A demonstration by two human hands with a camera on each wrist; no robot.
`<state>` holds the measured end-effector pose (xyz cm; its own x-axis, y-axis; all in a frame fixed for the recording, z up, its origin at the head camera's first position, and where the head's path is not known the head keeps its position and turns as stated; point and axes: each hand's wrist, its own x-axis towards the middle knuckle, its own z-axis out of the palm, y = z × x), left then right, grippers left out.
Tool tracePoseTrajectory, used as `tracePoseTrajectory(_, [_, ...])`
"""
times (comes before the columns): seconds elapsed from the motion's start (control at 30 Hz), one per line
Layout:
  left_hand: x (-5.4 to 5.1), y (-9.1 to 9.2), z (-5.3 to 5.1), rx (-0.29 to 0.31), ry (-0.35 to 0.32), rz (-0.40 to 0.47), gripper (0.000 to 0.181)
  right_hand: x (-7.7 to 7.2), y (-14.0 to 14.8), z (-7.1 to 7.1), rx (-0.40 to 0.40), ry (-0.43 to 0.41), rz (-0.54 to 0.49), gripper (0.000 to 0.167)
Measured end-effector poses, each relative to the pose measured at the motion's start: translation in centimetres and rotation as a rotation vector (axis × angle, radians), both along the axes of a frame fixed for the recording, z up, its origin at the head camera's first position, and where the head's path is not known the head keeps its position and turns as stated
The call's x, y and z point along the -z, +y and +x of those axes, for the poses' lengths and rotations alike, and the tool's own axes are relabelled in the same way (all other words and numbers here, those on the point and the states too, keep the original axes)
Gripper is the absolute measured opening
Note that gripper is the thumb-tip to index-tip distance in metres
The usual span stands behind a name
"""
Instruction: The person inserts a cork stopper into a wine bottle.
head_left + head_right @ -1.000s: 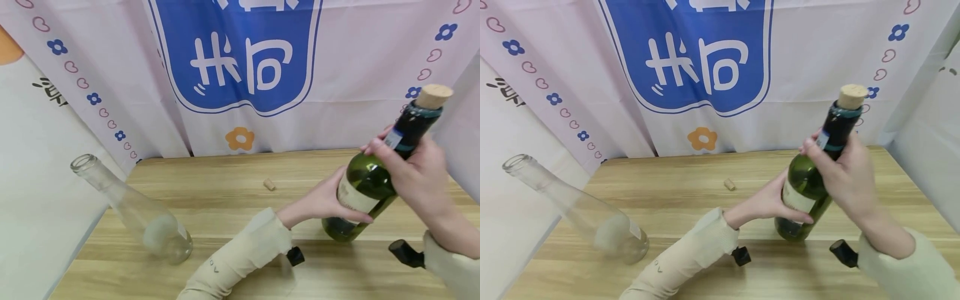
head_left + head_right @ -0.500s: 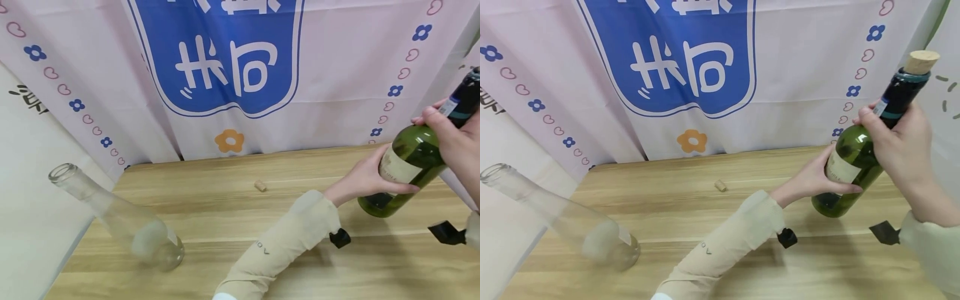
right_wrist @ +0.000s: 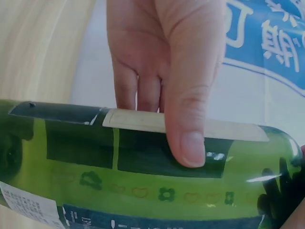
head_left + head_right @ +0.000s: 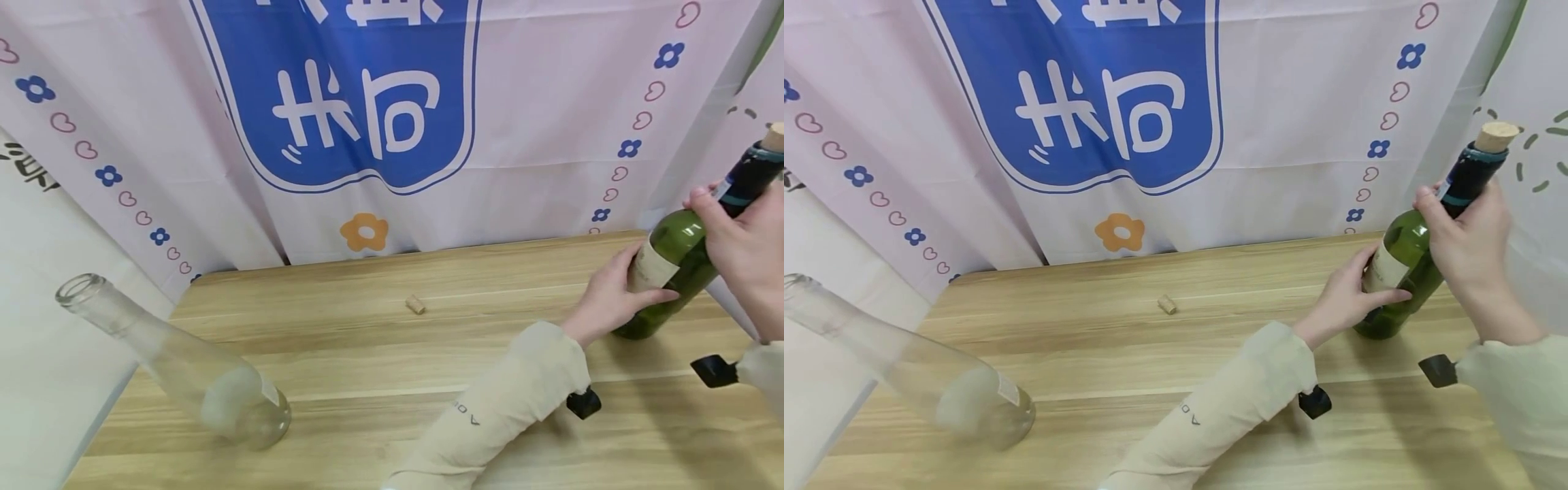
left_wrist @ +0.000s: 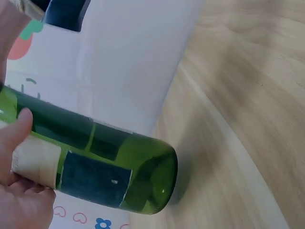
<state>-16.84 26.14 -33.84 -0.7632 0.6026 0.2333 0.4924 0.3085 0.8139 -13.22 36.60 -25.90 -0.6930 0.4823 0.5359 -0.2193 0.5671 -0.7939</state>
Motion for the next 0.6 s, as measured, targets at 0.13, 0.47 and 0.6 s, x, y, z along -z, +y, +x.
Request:
tracePoseTrajectory(0.13, [0.5, 0.3, 0.0, -0.038, 0.003, -0.023, 0.067, 0.7, 0.2, -0.4, 0.038, -0.072, 0.010, 0.022])
tracePoseTrajectory(0.47, [1.2, -2.0, -0.3, -0.001, 0.006, -0.190, 0.060, 0.9, 0.6, -1.0, 0.041, -0.224, 0.055, 0.021])
tracePoseTrajectory(0.6, [0.9, -5.2, -0.1, 0.153, 0.021, -0.308, 0.063, 0.6, 0.6, -0.6, 0.032, -0.267, 0.071, 0.033])
